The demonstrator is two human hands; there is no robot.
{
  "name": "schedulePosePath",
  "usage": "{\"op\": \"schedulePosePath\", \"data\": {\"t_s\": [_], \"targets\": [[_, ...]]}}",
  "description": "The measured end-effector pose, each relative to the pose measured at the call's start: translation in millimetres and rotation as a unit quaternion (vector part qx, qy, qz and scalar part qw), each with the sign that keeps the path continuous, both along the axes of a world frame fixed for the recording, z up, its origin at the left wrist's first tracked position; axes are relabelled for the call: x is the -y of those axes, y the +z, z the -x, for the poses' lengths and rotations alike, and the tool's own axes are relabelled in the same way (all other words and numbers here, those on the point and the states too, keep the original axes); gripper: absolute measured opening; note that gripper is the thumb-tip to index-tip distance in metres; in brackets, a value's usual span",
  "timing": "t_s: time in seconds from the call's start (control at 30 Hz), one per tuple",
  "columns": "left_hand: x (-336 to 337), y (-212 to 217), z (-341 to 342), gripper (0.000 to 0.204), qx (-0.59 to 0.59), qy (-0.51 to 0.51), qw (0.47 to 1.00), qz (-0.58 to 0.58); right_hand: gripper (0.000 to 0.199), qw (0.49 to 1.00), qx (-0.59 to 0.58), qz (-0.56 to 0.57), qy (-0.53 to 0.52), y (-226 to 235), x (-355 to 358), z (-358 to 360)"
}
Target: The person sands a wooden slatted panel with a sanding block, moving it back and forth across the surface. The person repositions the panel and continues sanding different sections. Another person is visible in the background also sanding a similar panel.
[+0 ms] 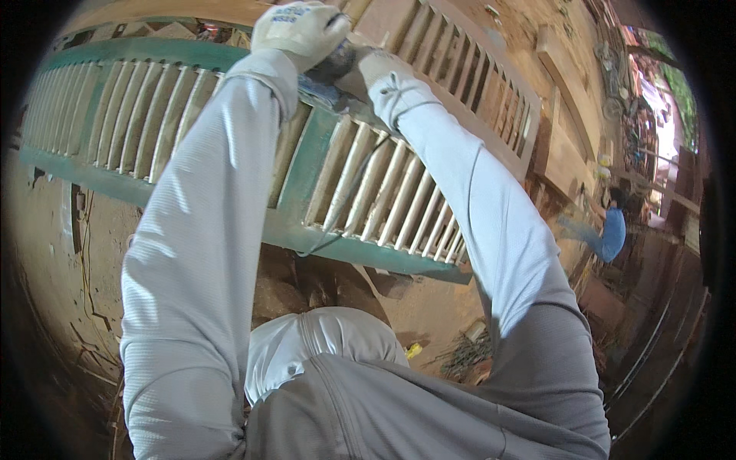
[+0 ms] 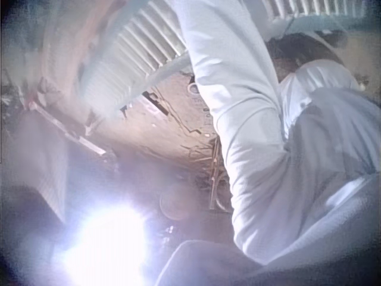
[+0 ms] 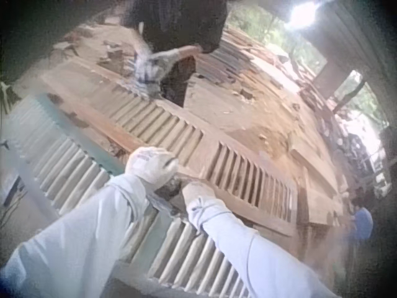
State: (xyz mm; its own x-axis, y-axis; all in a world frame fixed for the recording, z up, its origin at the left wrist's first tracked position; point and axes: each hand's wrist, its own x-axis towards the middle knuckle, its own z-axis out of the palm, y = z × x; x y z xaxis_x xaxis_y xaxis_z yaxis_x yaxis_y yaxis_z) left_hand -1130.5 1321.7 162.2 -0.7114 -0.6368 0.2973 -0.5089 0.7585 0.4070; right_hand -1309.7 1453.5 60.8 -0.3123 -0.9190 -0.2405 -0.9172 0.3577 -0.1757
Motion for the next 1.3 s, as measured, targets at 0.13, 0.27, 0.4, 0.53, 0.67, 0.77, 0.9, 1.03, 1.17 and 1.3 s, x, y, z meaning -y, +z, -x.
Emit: {"op": "schedulePosePath", "data": {"t_s": [0.13,0.27,0.4,0.53,0.67,0.77,0.9,1.03,1.17,1.3], "targets": [[2,19,3,0.045,0.051,-0.005,0.998,-0.045,0.042,0.998,-0.017,-0.053,-0.004,-6,-7,10],[39,14,-28,0.042,0.034,0.026,0.997,-0.068,0.040,0.993,-0.034,-0.115,0.001,69,57,-52],[78,25,-59,0.044,0.047,0.051,0.993,-0.093,0.039,0.990,-0.027,-0.139,0.009,118,109,-105],[129,19,-95,0.047,0.035,0.080,0.993,-0.074,0.052,0.995,-0.009,-0.100,-0.005,121,161,-140],[179,13,-132,0.050,0.036,0.120,0.991,-0.057,0.049,0.996,0.008,-0.088,-0.005,116,217,-174],[216,16,-159,0.051,0.038,0.115,0.990,-0.069,0.032,0.997,-0.014,-0.076,0.024,123,250,-205],[259,-2,-190,0.052,0.030,0.147,0.988,-0.042,0.034,0.995,0.014,-0.093,0.020,124,300,-237],[299,-3,-216,0.045,0.003,0.149,0.989,-0.023,0.047,0.997,-0.033,-0.074,0.019,112,341,-261],[322,13,-238,0.035,-0.047,0.127,0.990,-0.046,0.045,0.997,-0.021,-0.076,0.014,109,375,-279],[345,11,-257,0.035,-0.053,0.146,0.987,-0.046,0.037,0.996,-0.026,-0.085,-0.013,117,397,-297]]}}
